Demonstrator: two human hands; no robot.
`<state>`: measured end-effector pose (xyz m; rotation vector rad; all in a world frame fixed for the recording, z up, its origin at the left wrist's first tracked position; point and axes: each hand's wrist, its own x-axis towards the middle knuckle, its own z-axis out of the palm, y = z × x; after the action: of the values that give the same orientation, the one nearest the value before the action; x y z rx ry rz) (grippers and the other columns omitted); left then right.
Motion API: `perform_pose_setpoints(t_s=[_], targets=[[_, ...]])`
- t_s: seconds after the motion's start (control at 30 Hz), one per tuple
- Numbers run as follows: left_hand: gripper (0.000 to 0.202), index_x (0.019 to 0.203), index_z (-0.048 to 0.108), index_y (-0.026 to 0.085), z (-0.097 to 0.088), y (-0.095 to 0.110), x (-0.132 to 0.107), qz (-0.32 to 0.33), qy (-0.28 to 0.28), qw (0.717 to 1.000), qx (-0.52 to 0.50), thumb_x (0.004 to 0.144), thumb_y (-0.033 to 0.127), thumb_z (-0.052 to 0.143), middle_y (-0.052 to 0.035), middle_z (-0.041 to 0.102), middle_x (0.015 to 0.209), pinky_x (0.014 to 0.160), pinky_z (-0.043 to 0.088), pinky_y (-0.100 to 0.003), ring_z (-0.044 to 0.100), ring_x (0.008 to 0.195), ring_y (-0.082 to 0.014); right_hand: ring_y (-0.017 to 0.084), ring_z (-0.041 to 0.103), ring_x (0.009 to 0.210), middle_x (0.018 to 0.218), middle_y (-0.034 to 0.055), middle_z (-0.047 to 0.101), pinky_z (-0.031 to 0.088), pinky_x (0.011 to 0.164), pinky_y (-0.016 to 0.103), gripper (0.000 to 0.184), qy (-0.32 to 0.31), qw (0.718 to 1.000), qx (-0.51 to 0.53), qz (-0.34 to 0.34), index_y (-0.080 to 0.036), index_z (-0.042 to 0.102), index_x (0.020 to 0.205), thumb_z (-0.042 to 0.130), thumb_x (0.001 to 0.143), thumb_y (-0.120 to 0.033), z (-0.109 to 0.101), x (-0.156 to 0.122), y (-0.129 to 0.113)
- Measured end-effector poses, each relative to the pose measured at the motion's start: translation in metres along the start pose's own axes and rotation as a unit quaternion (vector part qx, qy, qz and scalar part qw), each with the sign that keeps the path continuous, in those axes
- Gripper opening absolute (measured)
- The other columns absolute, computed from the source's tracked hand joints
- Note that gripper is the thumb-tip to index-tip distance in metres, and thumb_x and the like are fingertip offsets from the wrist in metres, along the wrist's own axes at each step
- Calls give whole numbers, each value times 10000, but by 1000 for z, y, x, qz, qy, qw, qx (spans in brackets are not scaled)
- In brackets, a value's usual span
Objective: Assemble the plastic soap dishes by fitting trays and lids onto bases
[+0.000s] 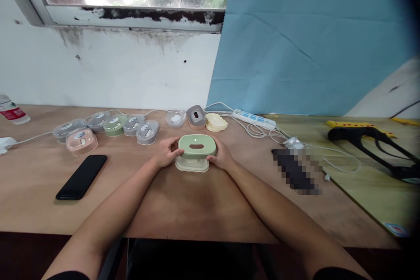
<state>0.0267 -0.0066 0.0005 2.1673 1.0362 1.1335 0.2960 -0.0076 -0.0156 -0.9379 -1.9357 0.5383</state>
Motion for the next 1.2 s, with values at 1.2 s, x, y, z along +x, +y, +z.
perform_pose_setpoints(t_s=[1.2], targets=[[702, 1234, 612, 232, -16, 11, 3, 41, -173, 973, 146, 658, 623, 700, -74, 695, 998, 786, 466, -329, 633, 883, -246, 306, 571, 1115, 1253, 100, 581, 453, 935, 426, 916, -217, 972, -88, 27, -221, 519, 1215, 864, 438, -561, -10, 5, -5]])
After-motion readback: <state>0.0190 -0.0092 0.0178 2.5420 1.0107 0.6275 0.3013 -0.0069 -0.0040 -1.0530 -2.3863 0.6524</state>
